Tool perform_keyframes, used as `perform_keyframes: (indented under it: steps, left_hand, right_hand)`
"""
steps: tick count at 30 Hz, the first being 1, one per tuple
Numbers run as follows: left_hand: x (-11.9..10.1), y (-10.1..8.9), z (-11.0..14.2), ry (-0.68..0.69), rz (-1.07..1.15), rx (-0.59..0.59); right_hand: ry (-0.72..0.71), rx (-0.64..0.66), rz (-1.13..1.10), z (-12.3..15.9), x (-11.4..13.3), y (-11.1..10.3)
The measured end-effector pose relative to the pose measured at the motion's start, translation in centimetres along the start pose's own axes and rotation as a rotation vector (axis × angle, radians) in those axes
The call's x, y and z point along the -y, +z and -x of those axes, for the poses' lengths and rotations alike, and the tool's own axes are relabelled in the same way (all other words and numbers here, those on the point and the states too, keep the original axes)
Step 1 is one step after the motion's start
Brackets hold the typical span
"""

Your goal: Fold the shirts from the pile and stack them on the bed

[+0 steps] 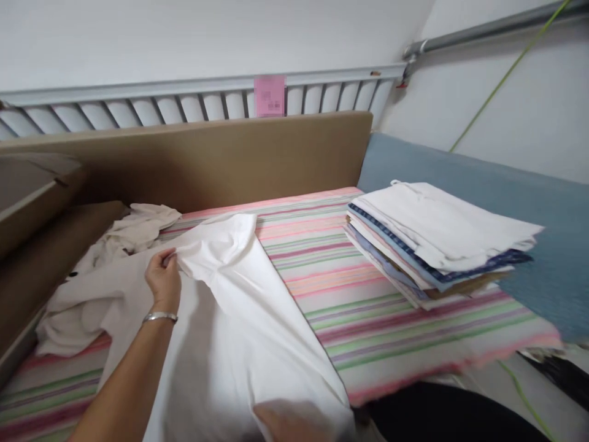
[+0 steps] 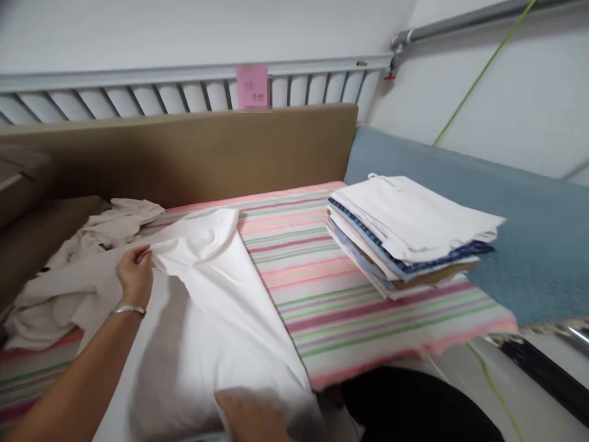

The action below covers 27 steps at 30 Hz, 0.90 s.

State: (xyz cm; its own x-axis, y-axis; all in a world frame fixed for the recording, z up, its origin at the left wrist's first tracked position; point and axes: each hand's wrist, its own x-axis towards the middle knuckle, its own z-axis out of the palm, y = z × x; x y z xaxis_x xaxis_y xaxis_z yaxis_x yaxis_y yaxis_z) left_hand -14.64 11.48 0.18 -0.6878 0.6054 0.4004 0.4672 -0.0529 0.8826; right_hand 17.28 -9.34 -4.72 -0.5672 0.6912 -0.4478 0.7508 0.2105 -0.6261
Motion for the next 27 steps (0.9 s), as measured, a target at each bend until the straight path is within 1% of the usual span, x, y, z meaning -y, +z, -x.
perform_keyframes:
  steps: [3, 4, 6, 7, 8, 9, 10, 12, 13, 14, 15, 16, 17, 18, 20, 22, 24, 25, 27]
  left_hand:
    - [1.6, -0.4, 1.1, -0.099, -0.132, 0.078]
    - [1.8, -0.8, 1.9, -0.116, -0.172, 0.096]
    - [1.3, -2.1, 4.2, -0.103, -0.222, 0.12]
    - [0.7, -3.0, 5.8, -0.089, -0.209, 0.135]
    - [0.0, -4.2, 7.8, -0.095, -0.159, 0.163]
    - [-0.7, -5.5, 10.0, -0.131, -0.08, 0.205]
    - [-1.4, -6.9, 12.5, -0.204, 0.021, 0.255]
    - [-2.3, -9.7, 18.0, -0.434, 0.196, 0.388]
    - [-2.4, -10.9, 20.7, -0.56, 0.222, 0.466]
    - [-2.2, -11.8, 23.3, -0.678, 0.207, 0.562]
    - [-1.7, -12.5, 25.7, -0.773, 0.159, 0.664]
    - [-1.1, -12.8, 27.9, -0.836, 0.089, 0.745]
    - [-0.5, -12.8, 29.7, -0.859, 0.015, 0.805]
    - [0.2, -12.5, 31.3, -0.841, -0.032, 0.842]
    - [0.9, -11.1, 33.6, -0.755, -0.041, 0.874]
    - [0.8, -9.6, 35.0, -0.697, 0.037, 0.907]
    - [0.1, -8.8, 35.8, -0.711, 0.1, 0.959]
    - [-0.2, -8.8, 36.0, -0.731, 0.118, 0.984]
    - [-0.4, -9.5, 36.2, -0.78, 0.177, 1.064]
  right_hand:
    - [-0.17, 0.071, -0.022, 1.3, 0.5, -0.2]
    - [-0.2, 0.106, -0.025, 2.0, 0.5, -0.4]
    - [-0.184, 0.197, -0.023, 3.5, -0.2, -0.8]
    - [-0.143, 0.233, -0.012, 4.3, -1.0, -1.1]
    - [-0.074, 0.235, 0.01, 5.0, -2.0, -1.4]
    - [0.016, 0.196, 0.041, 5.7, -3.3, -1.7]
    - [0.127, 0.126, 0.078, 6.4, -4.8, -2.1]
    - [0.354, -0.036, 0.143, 7.7, -8.1, -3.1]
    - [0.437, -0.087, 0.152, 8.3, -9.6, -3.6]
    - [0.479, -0.116, 0.148, 8.7, -10.9, -4.0]
    - [0.491, -0.128, 0.134, 9.0, -12.0, -4.2]
    - [0.479, -0.133, 0.112, 9.1, -12.7, -4.2]
    - [0.454, -0.135, 0.089, 9.0, -13.2, -4.1]
    - [0.43, -0.134, 0.064, 8.7, -13.4, -3.7]
    - [0.394, -0.124, 0.022, 7.7, -13.5, -2.7]
    - [0.387, -0.114, 0.004, 6.7, -13.5, -1.5]
    - [0.395, -0.106, 0.012, 6.3, -13.6, -0.6]
    - [0.399, -0.102, 0.024, 6.4, -13.8, -0.3]
    - [0.395, -0.09, 0.057, 7.0, -14.1, 0.2]
